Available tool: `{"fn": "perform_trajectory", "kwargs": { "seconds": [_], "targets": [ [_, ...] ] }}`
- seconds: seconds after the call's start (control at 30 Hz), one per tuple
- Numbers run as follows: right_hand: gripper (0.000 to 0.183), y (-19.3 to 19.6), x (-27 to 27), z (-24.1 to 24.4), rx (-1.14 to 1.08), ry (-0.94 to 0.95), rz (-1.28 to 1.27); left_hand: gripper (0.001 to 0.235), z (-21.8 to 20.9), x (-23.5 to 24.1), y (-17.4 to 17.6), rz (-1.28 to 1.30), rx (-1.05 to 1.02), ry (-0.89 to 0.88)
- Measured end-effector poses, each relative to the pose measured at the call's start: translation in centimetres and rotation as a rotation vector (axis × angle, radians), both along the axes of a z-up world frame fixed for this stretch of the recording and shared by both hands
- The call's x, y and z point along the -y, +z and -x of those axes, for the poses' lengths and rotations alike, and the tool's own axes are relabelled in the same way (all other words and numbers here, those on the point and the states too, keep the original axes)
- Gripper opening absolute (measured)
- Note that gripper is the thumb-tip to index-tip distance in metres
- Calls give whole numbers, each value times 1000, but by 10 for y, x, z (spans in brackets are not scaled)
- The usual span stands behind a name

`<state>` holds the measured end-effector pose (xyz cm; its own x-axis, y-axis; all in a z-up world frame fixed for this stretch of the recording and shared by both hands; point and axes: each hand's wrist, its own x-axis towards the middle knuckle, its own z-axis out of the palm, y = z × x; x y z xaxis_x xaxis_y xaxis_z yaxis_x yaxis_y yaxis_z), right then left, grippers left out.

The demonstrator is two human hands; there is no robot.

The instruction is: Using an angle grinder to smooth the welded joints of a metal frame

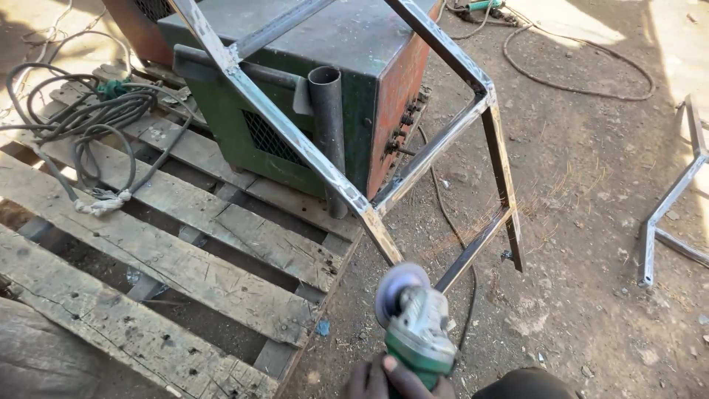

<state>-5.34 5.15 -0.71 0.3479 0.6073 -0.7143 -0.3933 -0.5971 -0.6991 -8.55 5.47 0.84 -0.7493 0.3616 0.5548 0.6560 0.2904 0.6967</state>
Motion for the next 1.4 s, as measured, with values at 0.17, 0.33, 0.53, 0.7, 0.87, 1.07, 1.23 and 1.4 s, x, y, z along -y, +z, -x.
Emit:
{"fn": "perform_trajectory", "kwargs": {
  "seconds": [0.17,0.33,0.53,0.7,0.87,1.07,1.23,1.4],
  "targets": [
    [38,113,-27,20,-101,229,-124,66,62,33,24,648,102,-583],
    [27,97,-30,23,-256,221,-369,81,56,25,61,587,253,-593],
    [37,32,0,-5,-124,115,87,34,19,43,-125,468,-214,-368],
    [24,-36,39,-14,-87,-155,-10,58,41,31,-46,1630,428,-1030],
    [27,7,39,-14,-26,91,181,42,41,42,11,1487,385,-998],
    [32,16,12,-18,-45,33,168,56,47,67,-118,1505,265,-1023],
    [44,13,20,-22,-86,-95,137,71,34,53,-67,1392,270,-1175],
    [20,30,35,-27,-201,-101,92,43,26,38,18,1377,329,-1092]
  ]
}}
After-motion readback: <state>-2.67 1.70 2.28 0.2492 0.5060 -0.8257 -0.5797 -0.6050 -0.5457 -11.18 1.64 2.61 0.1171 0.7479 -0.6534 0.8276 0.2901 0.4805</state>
